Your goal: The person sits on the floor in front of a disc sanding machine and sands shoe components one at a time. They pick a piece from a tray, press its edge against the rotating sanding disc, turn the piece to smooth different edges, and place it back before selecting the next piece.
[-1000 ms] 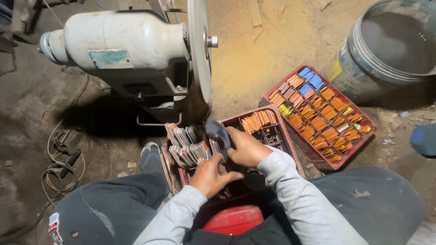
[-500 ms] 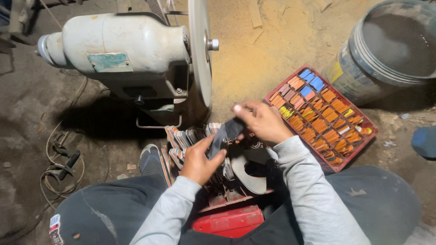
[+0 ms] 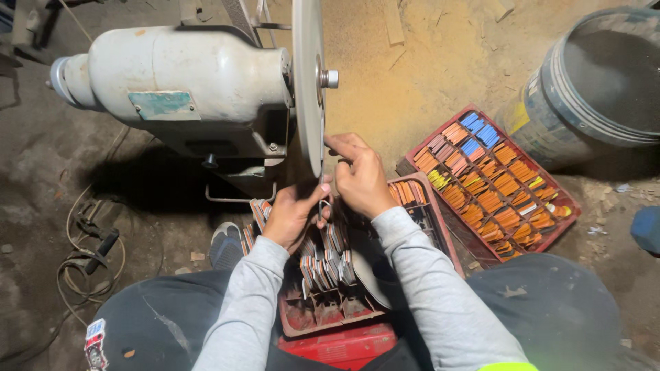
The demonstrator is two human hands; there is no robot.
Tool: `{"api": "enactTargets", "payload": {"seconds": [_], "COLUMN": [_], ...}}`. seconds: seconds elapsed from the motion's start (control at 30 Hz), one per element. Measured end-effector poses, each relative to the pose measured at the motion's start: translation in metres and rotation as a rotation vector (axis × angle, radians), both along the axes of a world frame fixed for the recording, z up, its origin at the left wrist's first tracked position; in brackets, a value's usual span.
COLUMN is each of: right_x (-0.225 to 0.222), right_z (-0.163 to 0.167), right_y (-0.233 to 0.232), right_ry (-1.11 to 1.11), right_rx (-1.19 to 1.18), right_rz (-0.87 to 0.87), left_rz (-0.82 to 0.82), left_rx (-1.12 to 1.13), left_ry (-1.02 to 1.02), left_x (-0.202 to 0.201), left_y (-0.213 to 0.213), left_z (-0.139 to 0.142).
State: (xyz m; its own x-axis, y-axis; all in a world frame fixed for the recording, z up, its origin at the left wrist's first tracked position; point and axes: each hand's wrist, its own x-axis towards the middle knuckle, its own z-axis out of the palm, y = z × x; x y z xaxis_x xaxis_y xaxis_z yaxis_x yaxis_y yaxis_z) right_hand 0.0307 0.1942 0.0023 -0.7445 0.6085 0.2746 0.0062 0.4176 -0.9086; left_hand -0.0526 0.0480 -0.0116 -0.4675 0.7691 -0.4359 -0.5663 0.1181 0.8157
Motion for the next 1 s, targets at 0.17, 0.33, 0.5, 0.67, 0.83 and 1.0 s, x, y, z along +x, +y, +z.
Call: {"api": "enactTargets", "payload": {"seconds": [0.17, 0.33, 0.5, 0.67, 0.83, 1.0], "right_x": [-0.001, 0.01, 0.034, 0.055, 0.048, 0.019], "right_z": [-0.002, -0.014, -0.031, -0.03, -0.012, 0.002], "right_y": [-0.009, -0.019, -0.01, 0.015, 0.005, -0.005], "right_ry": [-0.034, -0.03, -0.272, -0.427, -0.147, -0.091], "right_rx": [-0.133, 0.046, 0.038, -0.376, -0.45, 0.135], "right_rz": [-0.031, -0.043, 0.203, 0.328, 0.148, 0.013], "left_rz": [-0.007, -0.035, -0.111, 0.013, -0.045, -0.021], "left_rx": [0.017, 0.005, -0.24, -0.257, -0.164, -0.016], "left_ry": [-0.006, -0.081, 0.225, 1.3, 0.635, 0.032], "left_x": [-0.001, 0.009, 0.033, 0.047, 0.039, 0.018], "left_y": [-0.001, -0.02, -0.042, -0.062, -0.041, -0.017], "left_z": [0.002, -0.006, -0.026, -0.029, -0.016, 0.003]}}
